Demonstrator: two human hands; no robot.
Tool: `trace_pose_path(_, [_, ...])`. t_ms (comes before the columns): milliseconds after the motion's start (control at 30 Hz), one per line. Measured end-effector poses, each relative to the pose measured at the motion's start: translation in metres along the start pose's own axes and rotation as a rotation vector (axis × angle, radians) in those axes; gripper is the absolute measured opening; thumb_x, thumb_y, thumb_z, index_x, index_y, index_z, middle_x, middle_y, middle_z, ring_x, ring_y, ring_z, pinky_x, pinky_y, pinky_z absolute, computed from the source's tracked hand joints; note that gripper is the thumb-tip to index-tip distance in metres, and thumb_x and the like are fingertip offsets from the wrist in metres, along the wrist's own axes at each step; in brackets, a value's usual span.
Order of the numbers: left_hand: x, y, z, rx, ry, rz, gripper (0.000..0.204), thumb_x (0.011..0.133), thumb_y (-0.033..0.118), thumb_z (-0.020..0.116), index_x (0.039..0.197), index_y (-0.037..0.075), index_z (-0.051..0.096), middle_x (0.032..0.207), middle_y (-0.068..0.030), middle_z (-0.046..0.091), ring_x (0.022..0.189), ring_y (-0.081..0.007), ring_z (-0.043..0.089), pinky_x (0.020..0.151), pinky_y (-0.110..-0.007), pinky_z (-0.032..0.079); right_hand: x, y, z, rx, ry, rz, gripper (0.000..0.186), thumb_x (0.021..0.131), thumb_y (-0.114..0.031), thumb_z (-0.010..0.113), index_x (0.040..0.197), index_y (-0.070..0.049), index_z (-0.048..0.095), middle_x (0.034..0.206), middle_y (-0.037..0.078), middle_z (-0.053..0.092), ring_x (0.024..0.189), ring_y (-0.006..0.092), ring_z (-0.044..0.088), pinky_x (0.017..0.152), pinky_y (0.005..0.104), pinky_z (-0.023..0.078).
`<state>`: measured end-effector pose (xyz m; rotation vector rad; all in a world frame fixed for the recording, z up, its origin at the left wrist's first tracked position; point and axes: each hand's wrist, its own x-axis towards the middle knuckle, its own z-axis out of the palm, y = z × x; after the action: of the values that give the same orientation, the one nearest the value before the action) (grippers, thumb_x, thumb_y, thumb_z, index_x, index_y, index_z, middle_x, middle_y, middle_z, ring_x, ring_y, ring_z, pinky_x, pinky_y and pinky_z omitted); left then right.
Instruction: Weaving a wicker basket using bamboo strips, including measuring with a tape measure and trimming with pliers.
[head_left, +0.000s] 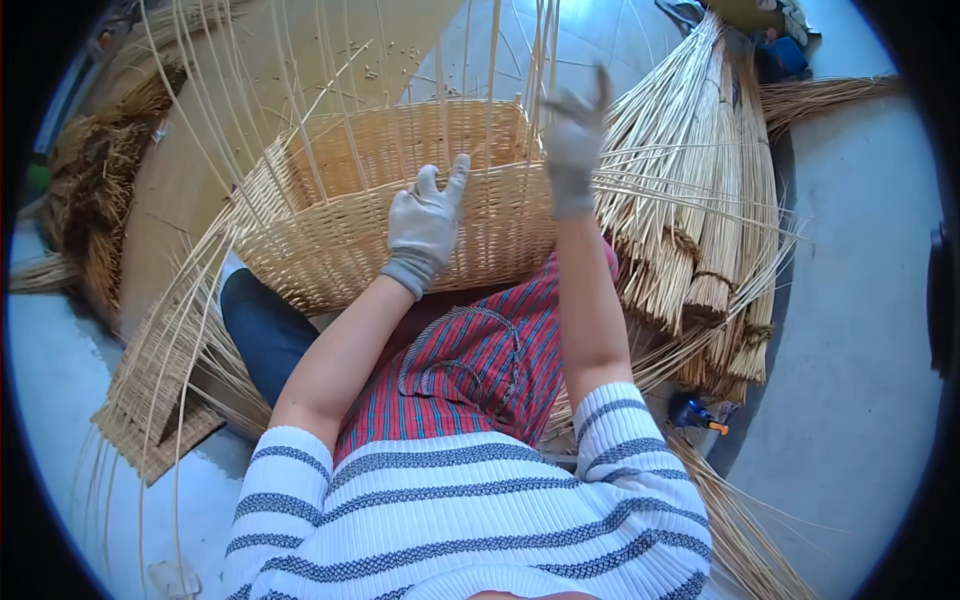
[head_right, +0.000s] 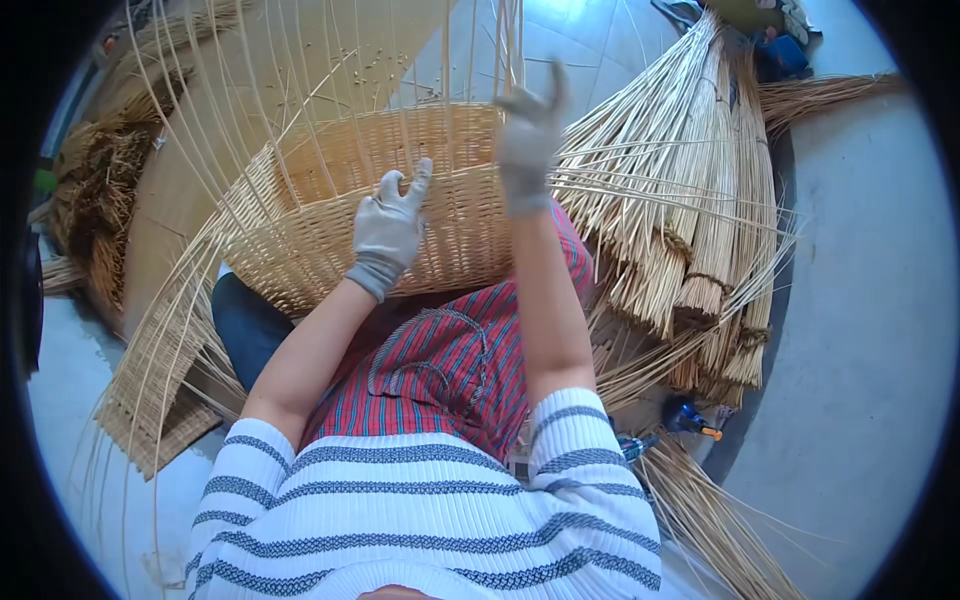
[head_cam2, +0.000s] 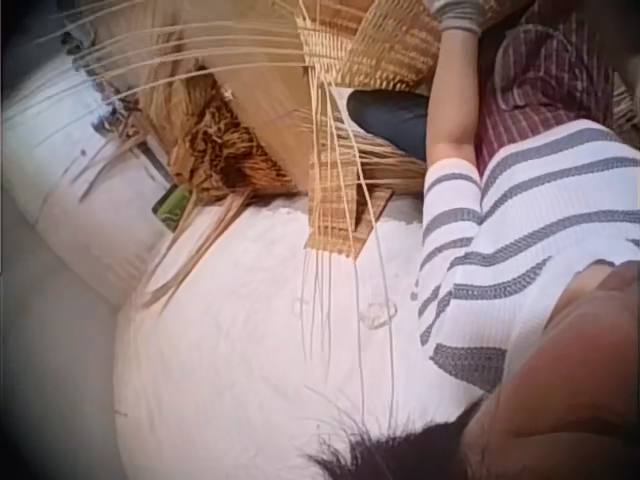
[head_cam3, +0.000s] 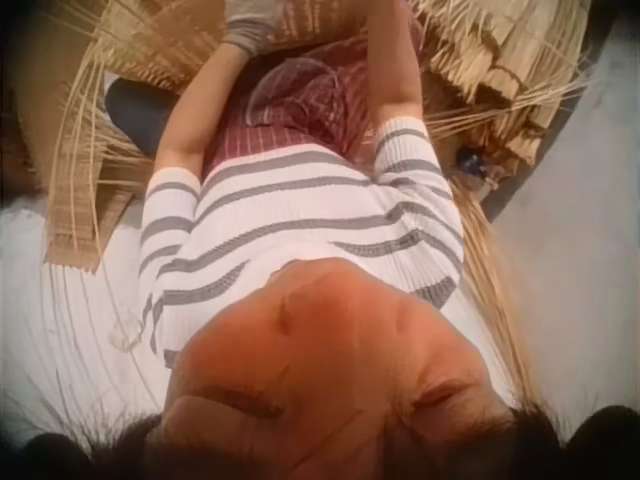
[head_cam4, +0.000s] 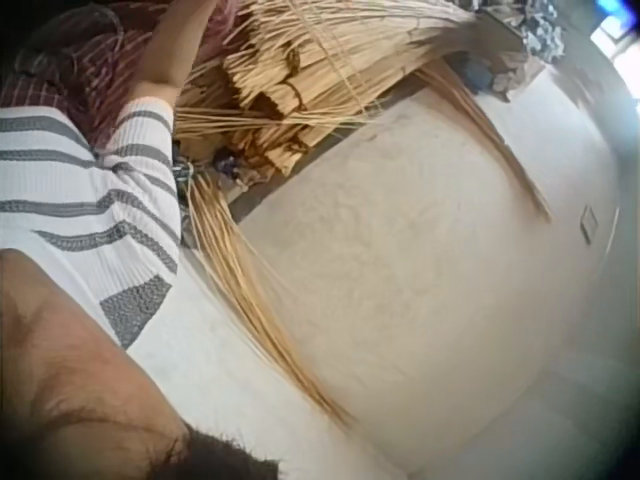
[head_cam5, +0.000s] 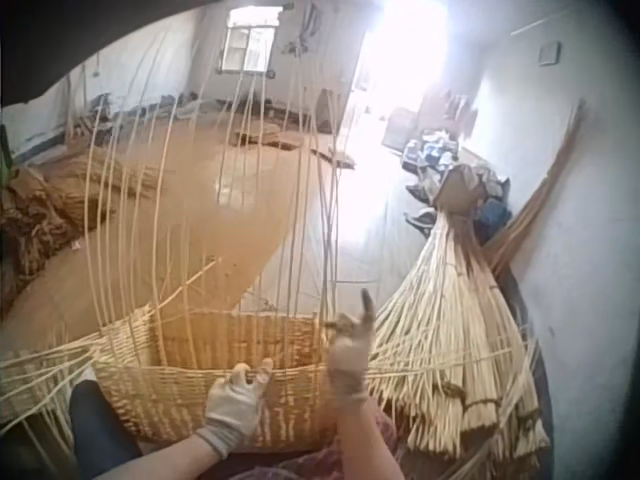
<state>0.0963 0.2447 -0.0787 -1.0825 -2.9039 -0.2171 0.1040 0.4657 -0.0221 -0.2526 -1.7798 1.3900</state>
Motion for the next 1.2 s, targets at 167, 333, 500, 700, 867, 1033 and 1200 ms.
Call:
trace_pose_path(167, [0.025,0.032,-0.023,-0.139,0.278,0.152,0.077,0.091,0.024,0.072,0.162,0.024,0.042,0.137,-0.0203,0.054,0.104,-0.0366,0.067,0.089,-0.049,0.055,-0.037,0.013,-0.103,-0.415,0.079,0.369,0.02,0.093,-0.017,0.08,0.109,-0.007,0.072,0.097,0.008,0.077,0.083,0.0211,0.073,0.078,0.036,0.057])
trace_pose_path(333, [0.064,0.112,-0.017,-0.443,-0.228,-0.046,0.058,0.098,0.02,0.062,0.154,0.029,0.052,0.135,-0.0233,0.055,0.088,-0.043,0.073,0.076,-0.054,0.06,0.0,0.041,-0.099,-1.297,0.114,-0.321,0.038,0.088,-0.028,0.083,0.122,-0.014,0.073,0.094,0.014,0.077,0.088,0.0337,0.074,0.081,0.0457,0.056])
trace_pose_path(500, [0.071,0.108,0.0,-0.567,-0.204,0.031,0.053,0.102,0.017,0.051,0.154,0.03,0.052,0.141,-0.0239,0.054,0.086,-0.0403,0.075,0.075,-0.053,0.061,-0.022,0.088,-0.108,-1.124,-0.116,-0.054,0.033,0.089,-0.029,0.075,0.122,-0.022,0.073,0.079,0.012,0.071,0.075,0.0356,0.07,0.072,0.0494,0.055])
trace_pose_path(700, [0.005,0.051,-0.021,-0.795,0.127,0.103,0.05,0.096,0.016,0.067,0.145,0.025,0.061,0.132,-0.0174,0.065,0.101,-0.0375,0.073,0.085,-0.049,0.06,-0.036,0.095,-0.112,-0.912,-0.084,0.028,0.032,0.093,-0.02,0.071,0.125,-0.02,0.071,0.095,0.016,0.075,0.088,0.033,0.073,0.078,0.0463,0.056])
trace_pose_path(867, [-0.118,-0.123,-0.015,-0.63,0.539,-0.357,0.032,0.094,0.023,0.077,0.121,0.01,0.07,0.118,-0.0136,0.07,0.106,-0.0307,0.069,0.093,-0.042,0.056,-0.09,0.017,-0.033,-0.469,0.096,-0.013,0.037,0.095,0.002,0.061,0.131,-0.005,0.067,0.119,0.014,0.074,0.111,0.0278,0.071,0.1,0.0396,0.054])
trace_pose_path(1033, [-0.173,-0.26,0.006,-1.135,0.733,-0.775,0.046,0.106,0.036,0.068,0.128,-0.004,0.067,0.1,-0.0124,0.071,0.091,-0.0224,0.068,0.085,-0.034,0.055,-0.201,-0.086,0.13,-0.095,-0.815,0.302,0.032,0.093,0.006,0.061,0.115,-0.01,0.076,0.106,0.013,0.078,0.103,0.029,0.075,0.092,0.0392,0.059])
trace_pose_path(1200, [-0.193,-0.274,0.001,-1.465,0.64,-0.283,0.049,0.108,0.034,0.06,0.149,0.008,0.056,0.12,-0.0057,0.071,0.105,-0.0198,0.067,0.088,-0.034,0.058,-0.241,-0.148,0.243,0.149,-1.161,-0.498,0.049,0.087,-0.008,0.067,0.135,-0.016,0.069,0.131,0.015,0.07,0.121,0.0351,0.067,0.104,0.0443,0.053])
